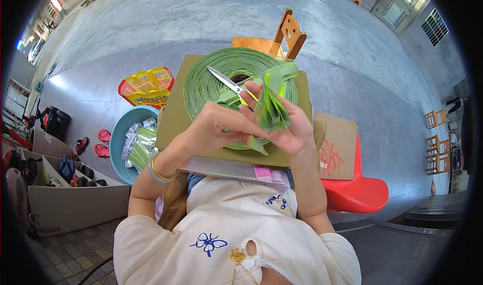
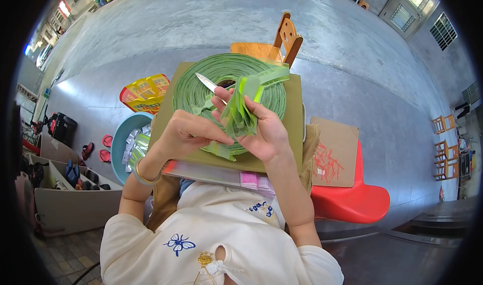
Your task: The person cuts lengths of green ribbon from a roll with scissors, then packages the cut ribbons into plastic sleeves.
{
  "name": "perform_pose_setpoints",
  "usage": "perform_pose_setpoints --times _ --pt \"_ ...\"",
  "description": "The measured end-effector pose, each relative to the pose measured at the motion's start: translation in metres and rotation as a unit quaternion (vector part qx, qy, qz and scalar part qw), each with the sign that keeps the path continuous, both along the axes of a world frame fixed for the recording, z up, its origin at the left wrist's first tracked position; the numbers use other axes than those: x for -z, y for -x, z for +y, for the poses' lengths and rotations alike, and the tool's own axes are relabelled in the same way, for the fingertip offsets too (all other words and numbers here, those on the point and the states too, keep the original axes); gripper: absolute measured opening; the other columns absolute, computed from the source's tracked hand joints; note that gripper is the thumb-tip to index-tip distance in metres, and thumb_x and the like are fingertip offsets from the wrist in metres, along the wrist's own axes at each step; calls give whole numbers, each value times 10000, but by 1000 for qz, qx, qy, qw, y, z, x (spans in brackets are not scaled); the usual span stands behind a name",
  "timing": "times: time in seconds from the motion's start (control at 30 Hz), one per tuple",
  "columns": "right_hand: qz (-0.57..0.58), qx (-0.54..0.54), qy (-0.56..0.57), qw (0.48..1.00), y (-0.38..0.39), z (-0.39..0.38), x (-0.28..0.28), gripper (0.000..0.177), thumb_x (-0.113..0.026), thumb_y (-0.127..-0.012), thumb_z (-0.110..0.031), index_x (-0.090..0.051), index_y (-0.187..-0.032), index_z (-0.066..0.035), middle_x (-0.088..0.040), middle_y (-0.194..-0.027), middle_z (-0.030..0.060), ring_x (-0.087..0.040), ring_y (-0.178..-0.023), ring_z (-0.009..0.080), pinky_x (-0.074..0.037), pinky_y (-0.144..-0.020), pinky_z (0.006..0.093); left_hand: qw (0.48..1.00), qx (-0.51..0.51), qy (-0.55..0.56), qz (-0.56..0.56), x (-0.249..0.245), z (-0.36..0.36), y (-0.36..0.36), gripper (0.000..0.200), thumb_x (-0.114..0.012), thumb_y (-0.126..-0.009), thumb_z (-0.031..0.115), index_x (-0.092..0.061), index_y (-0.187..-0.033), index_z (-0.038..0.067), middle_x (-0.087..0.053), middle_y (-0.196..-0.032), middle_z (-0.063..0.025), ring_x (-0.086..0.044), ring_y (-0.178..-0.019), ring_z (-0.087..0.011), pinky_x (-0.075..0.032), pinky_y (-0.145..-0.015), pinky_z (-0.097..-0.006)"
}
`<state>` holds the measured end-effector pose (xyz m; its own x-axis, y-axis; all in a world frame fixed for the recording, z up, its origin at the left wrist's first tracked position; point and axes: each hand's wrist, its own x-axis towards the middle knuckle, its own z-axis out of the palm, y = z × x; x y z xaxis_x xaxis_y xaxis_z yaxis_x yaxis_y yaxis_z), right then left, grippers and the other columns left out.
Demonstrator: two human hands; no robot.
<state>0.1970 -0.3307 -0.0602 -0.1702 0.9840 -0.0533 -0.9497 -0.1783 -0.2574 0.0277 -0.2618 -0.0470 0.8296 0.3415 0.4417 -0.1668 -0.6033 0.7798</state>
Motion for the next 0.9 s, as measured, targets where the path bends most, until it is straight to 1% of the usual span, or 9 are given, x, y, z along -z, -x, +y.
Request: perform_pose_setpoints --times 0.07,0.17,0.27,0.4,0.47,0.6,0.67,0.77,0.9 --pt "-6 3 -10 1000 0 -1 -1 355 -312 -958 -186 -356 -1260 -2 -409 -1316 152 -384 -1230 277 -377 -1008 436 999 19 40 14 2 3 -1 268 -629 -660 -101 -696 -867 57 -660 -749 -75 -631 -644 -161 -500 -602 -238" --pt "25 1 -40 999 -1 -3 0 355 -315 -958 -184 -356 -1262 -5 -400 -1323 149 -376 -1238 275 -376 -1005 430 999 -17 27 -29 9 3 -6 160 -642 -711 -75 -673 -846 5 -666 -766 -84 -639 -671 -151 -509 -624 -240" --pt "27 20 -61 998 0 -4 0 346 -312 -960 -191 -369 -1247 -6 -397 -1324 153 -363 -1249 273 -373 -1005 424 975 -66 209 -37 11 -6 -9 63 -640 -779 4 -658 -830 -29 -660 -765 -76 -637 -689 -123 -520 -642 -227" --pt "-4 83 -51 995 7 -6 -7 323 -319 -963 -192 -392 -1219 -9 -411 -1306 180 -379 -1239 281 -373 -1007 412 940 -101 326 -31 6 -15 -12 116 -626 -809 34 -631 -839 -78 -649 -765 -94 -639 -703 -137 -539 -662 -237" --pt "-66 136 -69 986 13 -3 -6 285 -338 -959 -178 -414 -1177 -10 -460 -1249 191 -436 -1189 288 -398 -984 409 927 -112 357 -32 4 -17 -13 121 -619 -813 31 -624 -847 -85 -643 -759 -103 -644 -701 -150 -546 -665 -248" --pt "-225 249 -109 936 20 -1 -2 200 -385 -947 -144 -447 -1081 -9 -558 -1101 183 -559 -1035 270 -454 -921 391 920 -111 373 -43 6 -20 -14 164 -620 -820 55 -588 -885 -92 -636 -805 -117 -644 -731 -164 -550 -675 -263" --pt "-260 307 -115 908 23 2 0 180 -394 -945 -139 -451 -1052 -6 -580 -1043 167 -581 -978 244 -472 -879 375 912 -102 392 -62 4 -24 -16 198 -624 -824 78 -568 -911 -91 -632 -832 -123 -643 -747 -171 -551 -681 -269" --pt "-310 368 -122 868 26 4 1 174 -399 -944 -134 -458 -1038 1 -597 -991 151 -594 -934 226 -478 -843 354 866 -93 475 -125 6 -26 -18 241 -625 -831 111 -542 -940 -88 -625 -864 -124 -640 -776 -172 -550 -699 -274" --pt "-413 393 -103 815 25 4 11 186 -385 -948 -136 -469 -1029 8 -604 -954 139 -596 -923 236 -477 -809 339 904 -68 415 -77 8 -17 -21 215 -620 -830 104 -580 -908 -92 -633 -797 -126 -643 -752 -165 -551 -697 -280"
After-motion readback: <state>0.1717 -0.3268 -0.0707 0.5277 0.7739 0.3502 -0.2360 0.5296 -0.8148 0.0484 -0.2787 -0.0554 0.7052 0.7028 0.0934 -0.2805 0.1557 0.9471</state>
